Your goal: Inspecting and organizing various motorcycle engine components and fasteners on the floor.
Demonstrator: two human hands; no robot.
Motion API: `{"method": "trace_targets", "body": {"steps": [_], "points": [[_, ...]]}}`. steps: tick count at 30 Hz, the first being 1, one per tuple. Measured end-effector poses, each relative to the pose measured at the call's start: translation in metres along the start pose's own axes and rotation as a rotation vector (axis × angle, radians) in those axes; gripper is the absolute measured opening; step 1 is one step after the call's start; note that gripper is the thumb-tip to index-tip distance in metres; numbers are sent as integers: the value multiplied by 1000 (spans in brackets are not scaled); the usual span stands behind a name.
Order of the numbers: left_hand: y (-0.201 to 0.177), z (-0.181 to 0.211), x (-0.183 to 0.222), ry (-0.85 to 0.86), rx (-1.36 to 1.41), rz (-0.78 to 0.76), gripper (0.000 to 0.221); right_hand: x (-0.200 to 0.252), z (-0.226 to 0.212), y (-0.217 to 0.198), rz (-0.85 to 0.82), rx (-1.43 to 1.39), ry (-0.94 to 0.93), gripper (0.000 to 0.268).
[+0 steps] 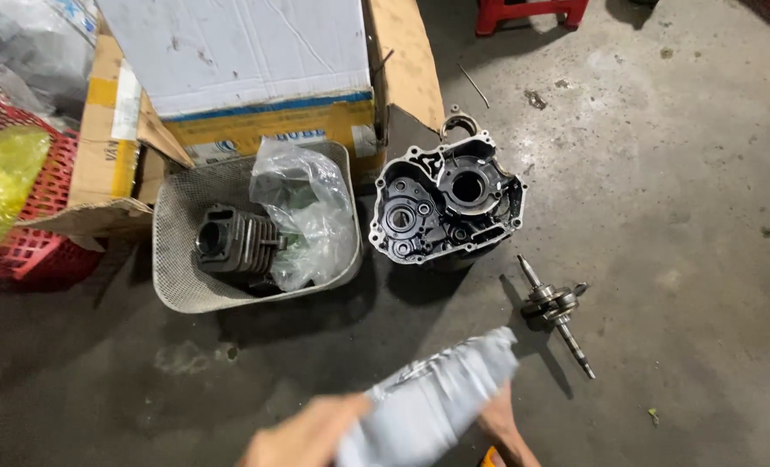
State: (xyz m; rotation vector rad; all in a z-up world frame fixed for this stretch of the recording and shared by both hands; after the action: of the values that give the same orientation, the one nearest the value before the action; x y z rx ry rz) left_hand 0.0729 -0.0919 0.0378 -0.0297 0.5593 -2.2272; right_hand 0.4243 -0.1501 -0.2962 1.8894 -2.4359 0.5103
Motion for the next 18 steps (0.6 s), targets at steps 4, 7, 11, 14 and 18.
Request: {"method": "trace_targets", "body": {"steps": [4, 7, 11, 14, 18], "points": [[-25, -19, -66, -407, 112, 98, 68, 11, -24, 11, -246, 2, 58, 26], [-30, -46, -74, -667, 398, 159, 63, 20, -41, 22, -311, -35, 225, 33], [-24, -129, -25, -853, 733, 259, 69, 15, -56, 33, -373, -53, 346, 27], [-21, -173, 12, -874, 898, 365, 65, 1, -80, 50, -417, 172, 316, 25], [-18, -223, 60, -922, 983, 538, 66, -19, -93, 79, -373, 409, 240, 26]]}}
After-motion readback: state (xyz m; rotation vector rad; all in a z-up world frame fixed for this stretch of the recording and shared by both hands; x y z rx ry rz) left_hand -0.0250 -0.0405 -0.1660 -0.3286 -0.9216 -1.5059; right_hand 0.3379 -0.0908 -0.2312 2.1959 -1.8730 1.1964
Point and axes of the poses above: each hand's wrist, its own x-axis away from the middle knuckle, its own y-axis out of the palm, z = x × y, the point moved 1 cm from there along -x, towards the middle knuckle, and after that the axes turned 15 degrees about x, right-handed, at the moved point
